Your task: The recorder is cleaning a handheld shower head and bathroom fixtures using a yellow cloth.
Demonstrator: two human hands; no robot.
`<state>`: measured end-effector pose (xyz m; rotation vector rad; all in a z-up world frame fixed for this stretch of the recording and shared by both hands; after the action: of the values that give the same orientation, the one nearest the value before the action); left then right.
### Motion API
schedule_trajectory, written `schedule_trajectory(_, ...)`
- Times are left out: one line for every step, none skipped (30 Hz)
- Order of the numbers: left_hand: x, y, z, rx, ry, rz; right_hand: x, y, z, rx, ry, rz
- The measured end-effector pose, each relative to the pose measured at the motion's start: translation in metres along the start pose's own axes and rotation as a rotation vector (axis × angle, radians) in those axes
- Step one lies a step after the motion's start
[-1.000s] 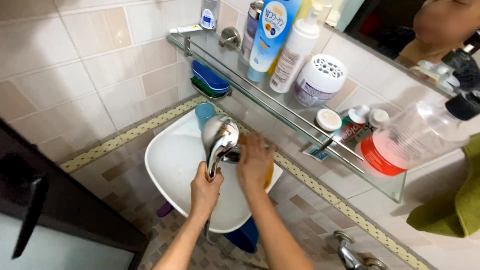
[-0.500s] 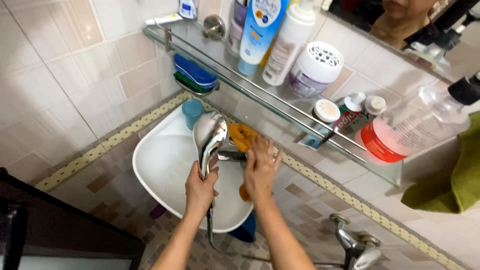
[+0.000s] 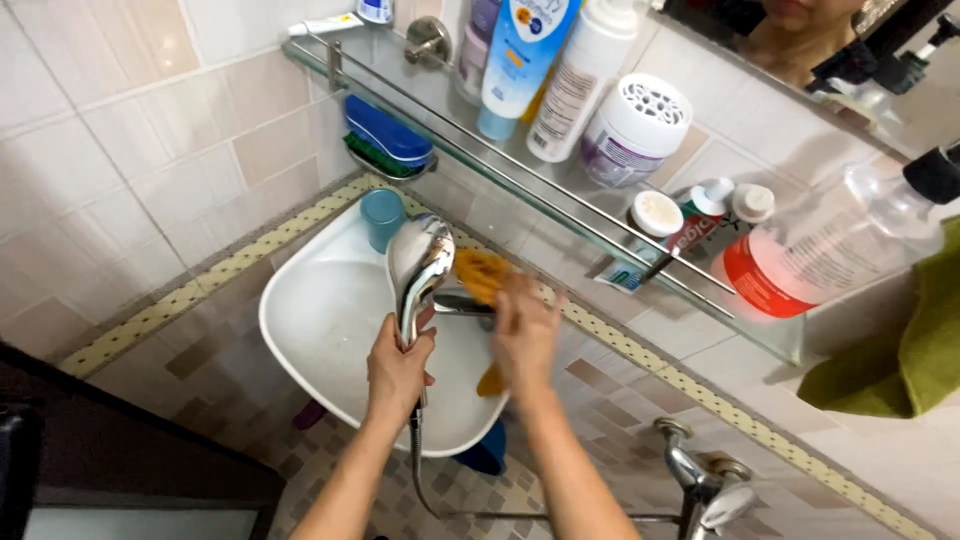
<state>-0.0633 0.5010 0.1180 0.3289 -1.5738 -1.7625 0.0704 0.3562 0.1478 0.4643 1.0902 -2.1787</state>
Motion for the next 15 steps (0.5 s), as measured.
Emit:
schedule_trajectory(0.001,0.002,-0.003,-0.001,-0.008,0.003,-0.001,-0.013,-0.001,0.006,0.000,-0.006)
schedule_trajectory(0.003,0.004,-0.005,0.017,-0.007,0.008,-0.003,-0.027,-0.003,-0.007,-0.026,0.021)
schedule_trajectory(0.003,0.006,-0.005,0.036,0.000,0.011,-0.006,-0.042,-0.007,-0.024,-0.051,0.052)
schedule_trajectory(0.003,0.007,-0.006,0.035,-0.002,0.011,-0.011,-0.040,-0.001,-0.023,-0.050,0.050)
schedule_trajectory(0.003,0.009,-0.005,0.059,0.004,0.001,-0.016,-0.039,0.002,-0.010,-0.082,0.073)
schedule_trajectory(0.004,0.010,-0.003,0.083,0.011,-0.008,-0.020,-0.040,0.006,0.004,-0.114,0.096)
schedule_trajectory(0.003,0.009,-0.004,0.086,0.013,-0.010,-0.021,-0.027,0.007,0.004,-0.114,0.100)
schedule_trajectory(0.003,0.008,-0.004,0.095,0.012,-0.020,-0.021,-0.011,0.008,-0.004,-0.090,0.017)
schedule_trajectory(0.002,0.007,-0.004,0.106,0.016,-0.029,-0.022,0.003,0.009,-0.015,-0.068,-0.062)
schedule_trajectory(0.002,0.008,-0.002,0.110,0.023,-0.031,-0.014,-0.001,0.006,-0.017,-0.071,-0.055)
schedule_trajectory(0.003,0.009,0.001,0.106,0.018,-0.037,-0.005,-0.008,0.004,-0.015,-0.047,0.002)
schedule_trajectory(0.003,0.010,0.002,0.102,0.013,-0.043,0.004,-0.014,0.003,-0.013,-0.023,0.059)
schedule_trajectory(0.001,0.007,0.002,0.104,0.013,-0.045,0.018,-0.018,-0.008,-0.012,-0.022,0.061)
schedule_trajectory(-0.001,0.004,0.000,0.075,0.003,-0.022,0.032,-0.023,-0.019,-0.002,-0.029,0.122)
schedule_trajectory(-0.003,-0.001,0.001,0.041,-0.004,0.002,0.048,-0.030,-0.032,0.004,-0.037,0.181)
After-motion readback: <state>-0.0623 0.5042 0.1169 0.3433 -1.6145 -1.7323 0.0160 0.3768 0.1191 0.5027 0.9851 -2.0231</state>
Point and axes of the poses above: each hand's wrist, its own x-axis away from the middle knuckle, its own z-axis out of the back of the hand, y = z × x, the point moved 4 cm from there along -x, towards the middle knuckle, and after that the axes turned 14 degrees about -x, right-handed, at the moved point
